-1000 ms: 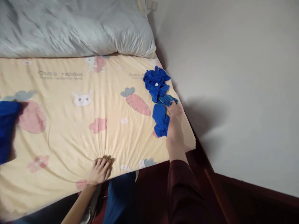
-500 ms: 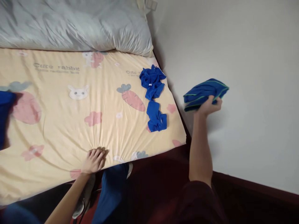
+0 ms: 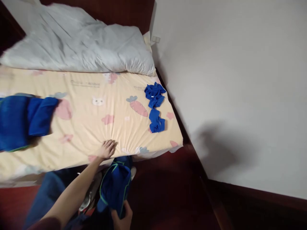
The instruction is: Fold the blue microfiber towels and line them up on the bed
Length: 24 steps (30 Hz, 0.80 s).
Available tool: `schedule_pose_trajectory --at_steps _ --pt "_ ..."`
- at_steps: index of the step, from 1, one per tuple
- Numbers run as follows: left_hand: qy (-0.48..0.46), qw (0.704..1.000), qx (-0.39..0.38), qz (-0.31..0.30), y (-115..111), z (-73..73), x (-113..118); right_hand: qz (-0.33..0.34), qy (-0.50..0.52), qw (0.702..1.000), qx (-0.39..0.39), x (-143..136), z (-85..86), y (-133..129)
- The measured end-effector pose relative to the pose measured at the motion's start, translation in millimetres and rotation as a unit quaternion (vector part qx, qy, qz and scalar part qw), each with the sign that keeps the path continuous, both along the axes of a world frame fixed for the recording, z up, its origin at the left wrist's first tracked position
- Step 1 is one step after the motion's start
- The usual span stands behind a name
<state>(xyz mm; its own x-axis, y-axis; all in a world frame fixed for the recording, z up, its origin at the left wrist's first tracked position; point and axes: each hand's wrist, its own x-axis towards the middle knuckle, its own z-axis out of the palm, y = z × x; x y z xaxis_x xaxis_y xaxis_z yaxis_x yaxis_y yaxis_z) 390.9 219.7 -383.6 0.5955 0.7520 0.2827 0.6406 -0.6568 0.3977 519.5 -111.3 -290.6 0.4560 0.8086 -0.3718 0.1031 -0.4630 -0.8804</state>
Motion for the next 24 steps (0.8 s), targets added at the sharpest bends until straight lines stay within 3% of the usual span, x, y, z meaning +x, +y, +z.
schedule_pose_trajectory --at_steps 2,3,5,7,9,12,14,16,18,20,22,24 --pt "-0.012 0.994 -0.102 0.022 -8 27.0 5 0.008 0.006 1.0 0.01 5 25.7 -2" --pt "-0.023 0.987 -0.153 0.046 -15 42.1 6 0.064 0.011 0.998 0.026 13 40.9 4" --pt "-0.027 0.984 -0.168 0.057 -38 72.6 4 0.183 -0.018 0.981 0.054 33 68.8 21" --pt "-0.11 0.972 -0.204 0.033 -76 100.7 -9 0.22 -0.084 0.968 0.09 47 88.4 41" --pt "-0.246 0.923 -0.294 -0.024 -131 122.7 -31 0.254 -0.111 0.953 0.119 46 99.1 58" --pt "-0.322 0.865 -0.378 -0.065 -225 138.6 -79 0.328 -0.109 0.927 0.149 8 106.0 72" --pt "-0.336 0.853 -0.4 0.004 -278 139.4 -118 0.417 -0.099 0.891 0.152 -35 109.2 74" --pt "-0.349 0.847 -0.391 0.09 -313 139.0 -159 0.523 -0.086 0.835 0.148 -82 113.7 72" --pt "-0.337 0.857 -0.37 0.122 -329 142.4 -197 0.607 -0.075 0.778 0.143 -120 120.3 69" --pt "-0.304 0.886 -0.327 0.124 -330 151.1 -227 0.646 -0.09 0.746 0.133 -144 129.7 67" --pt "-0.263 0.918 -0.265 0.131 -320 163.1 -244 0.644 -0.13 0.74 0.142 -152 141.2 68" --pt "-0.242 0.936 -0.22 0.128 -305 175.4 -245 0.606 -0.185 0.75 0.191 -148 153.2 70"
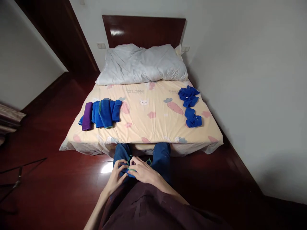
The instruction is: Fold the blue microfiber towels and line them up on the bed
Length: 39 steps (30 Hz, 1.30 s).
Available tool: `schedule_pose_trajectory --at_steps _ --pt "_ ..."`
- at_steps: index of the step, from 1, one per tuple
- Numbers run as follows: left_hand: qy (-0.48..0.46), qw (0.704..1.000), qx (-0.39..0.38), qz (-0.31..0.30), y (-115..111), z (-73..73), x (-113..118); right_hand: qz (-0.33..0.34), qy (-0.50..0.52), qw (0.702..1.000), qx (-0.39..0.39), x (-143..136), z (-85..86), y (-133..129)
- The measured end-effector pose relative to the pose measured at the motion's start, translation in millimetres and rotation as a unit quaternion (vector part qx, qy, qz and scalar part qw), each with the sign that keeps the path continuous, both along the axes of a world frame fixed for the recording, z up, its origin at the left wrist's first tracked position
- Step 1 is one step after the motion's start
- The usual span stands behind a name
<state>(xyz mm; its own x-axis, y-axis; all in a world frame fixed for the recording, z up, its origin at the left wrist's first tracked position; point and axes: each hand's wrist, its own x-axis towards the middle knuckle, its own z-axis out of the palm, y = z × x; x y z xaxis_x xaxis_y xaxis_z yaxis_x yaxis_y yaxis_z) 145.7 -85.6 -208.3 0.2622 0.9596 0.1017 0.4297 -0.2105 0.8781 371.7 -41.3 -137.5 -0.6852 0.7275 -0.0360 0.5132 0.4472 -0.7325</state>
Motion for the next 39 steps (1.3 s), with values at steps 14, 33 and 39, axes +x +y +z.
schedule_pose_trajectory --at_steps 14,33,39 --pt "-0.006 0.984 -0.033 -0.174 86 57.9 79 -0.123 0.012 0.916 0.381 120 72.6 18" --pt "0.285 0.929 0.192 -0.136 87 133.8 -54 -0.148 0.093 0.967 0.185 172 60.5 -8" --pt "0.295 0.915 0.249 -0.118 72 137.0 -56 -0.17 0.082 0.981 0.053 184 53.1 -20"
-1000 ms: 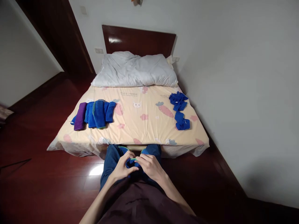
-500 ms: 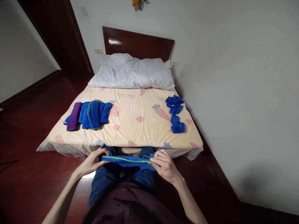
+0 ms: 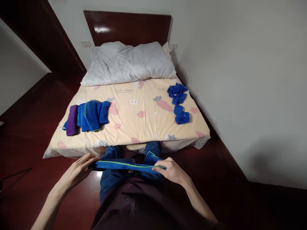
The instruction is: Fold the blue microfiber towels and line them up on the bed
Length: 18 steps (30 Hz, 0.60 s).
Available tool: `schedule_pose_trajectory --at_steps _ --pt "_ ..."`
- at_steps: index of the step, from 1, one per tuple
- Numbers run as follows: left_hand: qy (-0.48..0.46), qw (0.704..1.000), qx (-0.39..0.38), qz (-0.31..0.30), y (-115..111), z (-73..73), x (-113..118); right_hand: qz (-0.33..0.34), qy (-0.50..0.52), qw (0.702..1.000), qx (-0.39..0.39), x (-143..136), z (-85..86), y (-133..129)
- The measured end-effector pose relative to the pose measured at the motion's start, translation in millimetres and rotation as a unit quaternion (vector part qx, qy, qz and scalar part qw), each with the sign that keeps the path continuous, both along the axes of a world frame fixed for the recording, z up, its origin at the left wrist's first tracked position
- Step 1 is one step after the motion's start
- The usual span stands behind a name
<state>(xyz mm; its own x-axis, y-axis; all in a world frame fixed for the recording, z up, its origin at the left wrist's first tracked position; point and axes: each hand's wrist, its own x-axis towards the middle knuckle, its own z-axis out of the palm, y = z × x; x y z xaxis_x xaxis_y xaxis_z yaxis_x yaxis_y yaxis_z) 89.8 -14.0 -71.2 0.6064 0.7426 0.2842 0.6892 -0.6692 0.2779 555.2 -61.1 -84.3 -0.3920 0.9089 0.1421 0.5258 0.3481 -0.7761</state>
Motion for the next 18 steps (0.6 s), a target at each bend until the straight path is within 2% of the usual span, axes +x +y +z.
schedule_pose_trajectory --at_steps 4,8,11,14,16,18 --pt "0.011 0.996 -0.081 0.02 -10 5.5 6 -0.022 0.005 0.995 -0.098 12 1.6 3" --pt "0.017 0.986 -0.16 0.034 -15 10.3 4 -0.013 0.003 0.982 -0.189 25 -1.8 0" --pt "0.018 0.98 -0.193 0.036 -17 12.6 -9 -0.001 -0.02 0.962 -0.273 33 -7.7 -10" --pt "0.016 0.979 -0.196 0.063 -14 9.9 -27 0.004 -0.047 0.939 -0.341 42 -12.0 -19" --pt "0.018 0.978 -0.19 0.082 -9 3.3 -41 0.007 -0.055 0.932 -0.359 50 -14.3 -22" --pt "0.014 0.978 -0.183 0.096 -4 -6.3 -55 -0.002 -0.058 0.937 -0.343 61 -17.7 -22"
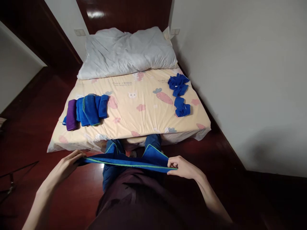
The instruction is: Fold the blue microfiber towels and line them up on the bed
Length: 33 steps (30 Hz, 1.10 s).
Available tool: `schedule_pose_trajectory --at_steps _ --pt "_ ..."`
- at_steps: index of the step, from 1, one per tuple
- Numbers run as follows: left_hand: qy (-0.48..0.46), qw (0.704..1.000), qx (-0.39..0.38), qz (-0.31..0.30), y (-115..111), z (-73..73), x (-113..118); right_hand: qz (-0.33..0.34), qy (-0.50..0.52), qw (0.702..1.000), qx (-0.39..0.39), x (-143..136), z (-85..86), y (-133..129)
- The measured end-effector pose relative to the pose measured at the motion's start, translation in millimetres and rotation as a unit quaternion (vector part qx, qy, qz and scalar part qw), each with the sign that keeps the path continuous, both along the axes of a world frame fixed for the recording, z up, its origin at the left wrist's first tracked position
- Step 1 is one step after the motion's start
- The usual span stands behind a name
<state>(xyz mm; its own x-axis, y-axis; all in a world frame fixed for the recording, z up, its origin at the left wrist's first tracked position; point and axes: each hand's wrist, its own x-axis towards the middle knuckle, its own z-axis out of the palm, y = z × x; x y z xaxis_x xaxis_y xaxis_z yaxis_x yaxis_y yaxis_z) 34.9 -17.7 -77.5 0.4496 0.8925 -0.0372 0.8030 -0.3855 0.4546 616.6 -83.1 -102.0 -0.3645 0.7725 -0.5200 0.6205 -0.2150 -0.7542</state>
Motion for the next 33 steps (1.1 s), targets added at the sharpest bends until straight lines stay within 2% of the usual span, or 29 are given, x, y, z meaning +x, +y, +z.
schedule_pose_trajectory --at_steps 3,5,7,9,11,13,15,18,21,26,30,33 --pt "-0.008 0.999 0.024 0.026 9 -12.0 -16 -0.019 -0.034 0.997 0.061 18 -9.4 2" --pt "-0.011 0.997 0.051 0.05 17 -11.5 -21 -0.032 -0.063 0.994 0.086 27 -18.3 6" --pt "-0.015 0.996 0.064 0.059 25 -0.6 -21 -0.048 -0.082 0.989 0.115 33 -26.9 14" --pt "-0.013 0.998 0.051 0.039 38 19.4 -18 -0.071 -0.098 0.977 0.175 38 -31.2 28" --pt "-0.003 1.0 0.028 0.006 55 42.8 -13 -0.105 -0.122 0.95 0.268 44 -27.4 51" --pt "0.01 0.999 0.026 -0.017 78 63.0 -10 -0.142 -0.151 0.912 0.354 52 -15.2 78" --pt "0.019 0.997 0.068 -0.017 103 76.5 -7 -0.159 -0.175 0.88 0.411 64 2.5 107" --pt "0.026 0.982 0.185 0.02 134 86.3 -4 -0.153 -0.167 0.835 0.502 81 30.8 144" --pt "0.027 0.961 0.272 0.047 147 91.6 -1 -0.126 -0.158 0.804 0.56 93 54.4 164" --pt "0.058 0.944 0.317 0.072 146 93.4 3 -0.136 -0.177 0.805 0.549 99 81.0 166" --pt "0.039 0.945 0.321 0.041 147 92.3 1 -0.18 -0.191 0.814 0.518 99 94.2 159" --pt "0.069 0.942 0.326 0.034 145 100.5 0 -0.219 -0.189 0.823 0.488 103 103.7 148"
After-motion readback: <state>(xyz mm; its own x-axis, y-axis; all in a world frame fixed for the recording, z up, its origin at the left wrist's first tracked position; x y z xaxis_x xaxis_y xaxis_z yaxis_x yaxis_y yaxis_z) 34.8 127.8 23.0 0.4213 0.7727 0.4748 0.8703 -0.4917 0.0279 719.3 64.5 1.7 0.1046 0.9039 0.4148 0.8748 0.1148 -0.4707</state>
